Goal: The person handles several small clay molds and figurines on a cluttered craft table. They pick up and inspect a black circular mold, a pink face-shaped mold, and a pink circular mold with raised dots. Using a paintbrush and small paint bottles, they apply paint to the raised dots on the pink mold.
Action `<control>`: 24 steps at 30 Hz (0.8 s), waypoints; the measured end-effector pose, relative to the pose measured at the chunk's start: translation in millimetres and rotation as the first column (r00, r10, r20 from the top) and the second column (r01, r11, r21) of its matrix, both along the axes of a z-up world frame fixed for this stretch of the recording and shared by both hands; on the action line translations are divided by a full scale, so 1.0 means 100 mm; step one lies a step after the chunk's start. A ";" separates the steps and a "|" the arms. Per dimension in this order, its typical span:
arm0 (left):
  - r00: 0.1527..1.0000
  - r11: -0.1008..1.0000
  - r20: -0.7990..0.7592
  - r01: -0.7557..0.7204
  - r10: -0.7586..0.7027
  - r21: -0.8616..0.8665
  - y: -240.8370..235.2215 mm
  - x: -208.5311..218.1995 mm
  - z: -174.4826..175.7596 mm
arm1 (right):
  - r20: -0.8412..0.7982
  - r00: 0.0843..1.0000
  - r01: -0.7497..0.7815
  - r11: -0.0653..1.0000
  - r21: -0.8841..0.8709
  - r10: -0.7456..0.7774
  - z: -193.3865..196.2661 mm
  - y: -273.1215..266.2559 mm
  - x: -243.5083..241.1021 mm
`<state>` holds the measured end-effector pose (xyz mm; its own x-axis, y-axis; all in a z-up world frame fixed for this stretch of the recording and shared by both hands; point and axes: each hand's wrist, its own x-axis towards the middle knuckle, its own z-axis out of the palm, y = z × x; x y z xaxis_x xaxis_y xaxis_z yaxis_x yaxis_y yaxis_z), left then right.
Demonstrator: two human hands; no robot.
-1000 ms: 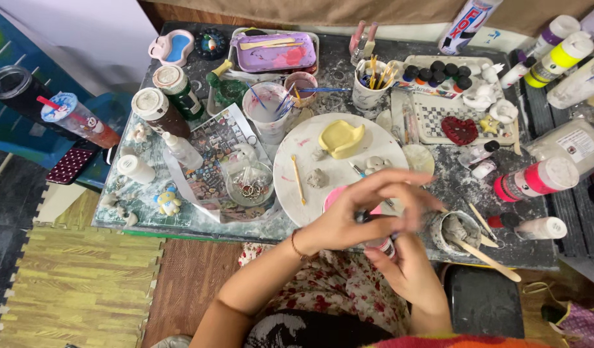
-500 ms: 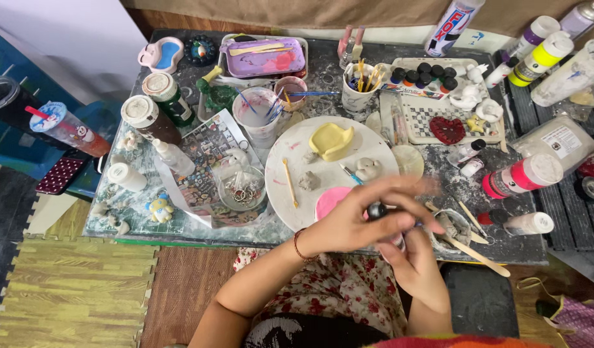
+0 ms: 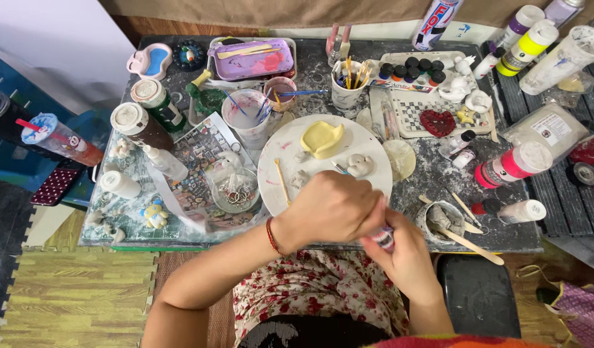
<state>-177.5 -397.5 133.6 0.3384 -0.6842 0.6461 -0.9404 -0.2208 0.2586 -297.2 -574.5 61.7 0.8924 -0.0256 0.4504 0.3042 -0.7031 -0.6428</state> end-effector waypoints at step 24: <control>0.966 0.937 -0.050 -0.231 0.252 0.263 -0.24 0.05 -0.02 | 0.348 0.926 0.281 0.879 -0.385 -0.144 0.16 0.00 0.20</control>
<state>-172.4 -421.6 131.8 0.5580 -0.7125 0.4255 -0.8286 -0.5069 0.2378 -277.0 -574.7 77.9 0.7064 0.0540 0.7058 0.2456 -0.9538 -0.1728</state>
